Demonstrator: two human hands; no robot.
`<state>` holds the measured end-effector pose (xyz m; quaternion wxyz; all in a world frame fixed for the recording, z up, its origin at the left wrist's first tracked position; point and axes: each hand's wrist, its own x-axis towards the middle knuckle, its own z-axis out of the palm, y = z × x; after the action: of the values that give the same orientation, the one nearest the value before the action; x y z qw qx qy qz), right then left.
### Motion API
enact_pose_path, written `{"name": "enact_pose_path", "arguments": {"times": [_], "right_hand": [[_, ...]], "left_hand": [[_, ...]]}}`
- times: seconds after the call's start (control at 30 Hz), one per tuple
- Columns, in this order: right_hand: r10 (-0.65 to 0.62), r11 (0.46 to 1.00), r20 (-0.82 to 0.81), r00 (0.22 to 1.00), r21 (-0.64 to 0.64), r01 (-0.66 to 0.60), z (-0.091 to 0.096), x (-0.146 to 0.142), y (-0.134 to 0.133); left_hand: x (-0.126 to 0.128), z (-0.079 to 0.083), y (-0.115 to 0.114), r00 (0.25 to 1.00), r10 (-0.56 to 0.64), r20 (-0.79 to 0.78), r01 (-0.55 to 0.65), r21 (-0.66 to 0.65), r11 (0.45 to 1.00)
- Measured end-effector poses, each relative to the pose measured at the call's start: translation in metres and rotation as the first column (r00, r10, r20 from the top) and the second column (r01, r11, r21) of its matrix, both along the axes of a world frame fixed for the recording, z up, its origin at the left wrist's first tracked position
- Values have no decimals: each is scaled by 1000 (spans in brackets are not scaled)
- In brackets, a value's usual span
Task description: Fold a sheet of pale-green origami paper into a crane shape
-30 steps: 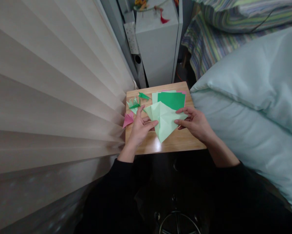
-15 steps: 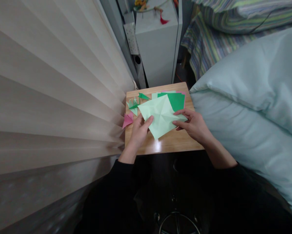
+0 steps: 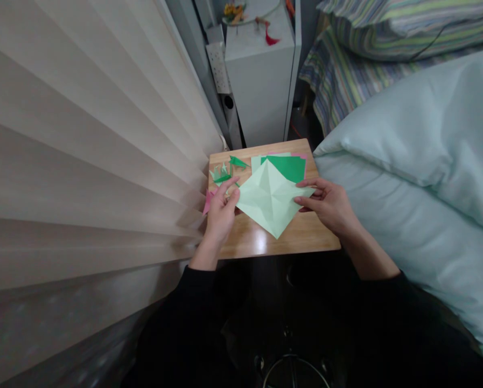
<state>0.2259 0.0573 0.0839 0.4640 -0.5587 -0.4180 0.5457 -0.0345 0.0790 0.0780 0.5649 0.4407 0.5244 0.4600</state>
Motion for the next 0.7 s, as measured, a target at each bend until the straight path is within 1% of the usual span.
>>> {"name": "enact_pose_path", "arguments": {"times": [0.1, 0.13, 0.17, 0.3, 0.4, 0.47, 0.53, 0.7], "right_hand": [[-23, 1000, 6, 1000, 3, 23, 1, 3, 1], [-28, 1000, 14, 999, 2, 28, 1, 4, 1], [-33, 999, 24, 999, -1, 33, 1, 5, 2], [-69, 997, 39, 997, -25, 70, 1, 6, 2], [-93, 995, 32, 995, -31, 94, 0, 7, 2], [-99, 995, 24, 995, -32, 100, 0, 8, 2], [-97, 995, 11, 995, -37, 97, -1, 8, 2], [-95, 994, -9, 995, -59, 94, -3, 8, 2]], "left_hand": [[-3, 4, 1, 1000, 11, -9, -11, 0, 1000], [-4, 5, 1, 1000, -6, 2, 6, -4, 1000], [-5, 6, 1, 999, -33, 20, 33, -7, 999], [-8, 8, 1, 975, -205, 84, 207, -14, 978], [-7, 8, -1, 962, -253, 103, 255, -6, 967], [-6, 8, -2, 965, -241, 102, 242, 2, 970], [-5, 8, -2, 975, -205, 89, 205, 11, 979], [-8, 11, 1, 997, -60, 45, 58, 52, 997]]}}
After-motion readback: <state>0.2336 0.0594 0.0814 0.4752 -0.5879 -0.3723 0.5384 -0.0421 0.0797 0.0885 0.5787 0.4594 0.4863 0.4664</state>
